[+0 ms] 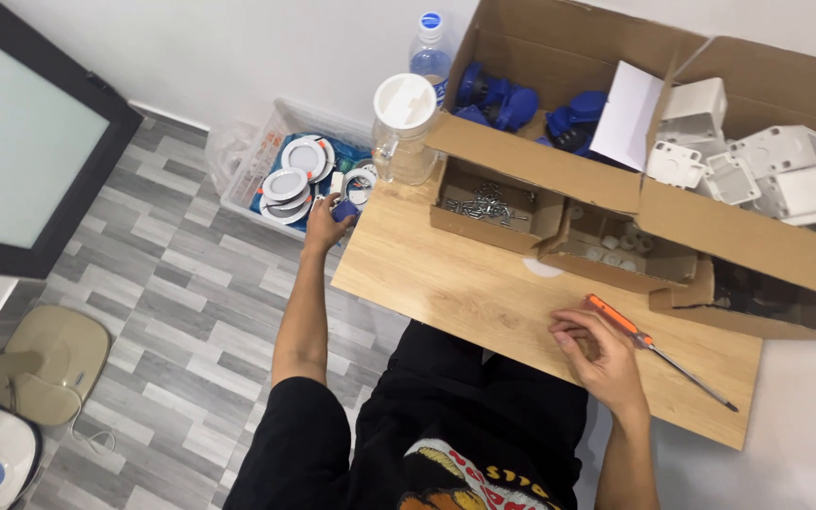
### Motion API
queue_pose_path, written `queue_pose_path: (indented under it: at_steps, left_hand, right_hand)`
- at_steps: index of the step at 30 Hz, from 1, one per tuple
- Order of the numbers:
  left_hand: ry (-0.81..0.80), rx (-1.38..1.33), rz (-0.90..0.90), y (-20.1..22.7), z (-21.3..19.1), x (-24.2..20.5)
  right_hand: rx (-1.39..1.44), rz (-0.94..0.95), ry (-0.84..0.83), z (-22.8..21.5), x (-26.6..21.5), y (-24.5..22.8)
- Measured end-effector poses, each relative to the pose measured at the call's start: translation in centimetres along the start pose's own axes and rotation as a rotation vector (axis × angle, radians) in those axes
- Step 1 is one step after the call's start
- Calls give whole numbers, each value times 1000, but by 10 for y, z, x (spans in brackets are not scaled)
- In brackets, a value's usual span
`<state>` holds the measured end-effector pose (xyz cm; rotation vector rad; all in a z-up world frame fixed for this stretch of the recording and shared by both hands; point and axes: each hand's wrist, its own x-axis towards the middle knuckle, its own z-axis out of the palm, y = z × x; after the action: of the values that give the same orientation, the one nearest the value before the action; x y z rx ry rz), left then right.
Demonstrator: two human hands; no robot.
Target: The person assembles a blue electrical component with a white plastic cover and secures it with screws using an orange screwdriver. They retrieve parts from a cardboard box, fit the cover, and tighten multiple screws on the assembled unit.
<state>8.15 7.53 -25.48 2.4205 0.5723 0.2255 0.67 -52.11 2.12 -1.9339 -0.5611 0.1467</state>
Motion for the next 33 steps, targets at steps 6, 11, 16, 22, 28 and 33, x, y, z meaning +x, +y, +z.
queue_pose_path:
  at_steps: [6,11,16,22,28,33]
  left_hand:
    - [123,-377,60,47,-40,24]
    - [480,-514,278,179,-135,32]
    - [519,-597,752,358,-223,-23]
    - [135,-444,982,460,-170,-32]
    - [-66,407,756,488,-66,27]
    - [-394,772,282,504,-47,64]
  right_hand:
    - [-30,-41,63,3,2,3]
    - [-39,-43,72,2,2,2]
    - [-50,-55,8,-2,1,2]
    - [-50,-33,6,-2,0,2]
    - [-50,-17,3,-6,-7,1]
    - [34,-86,-25,-8,-1,-12]
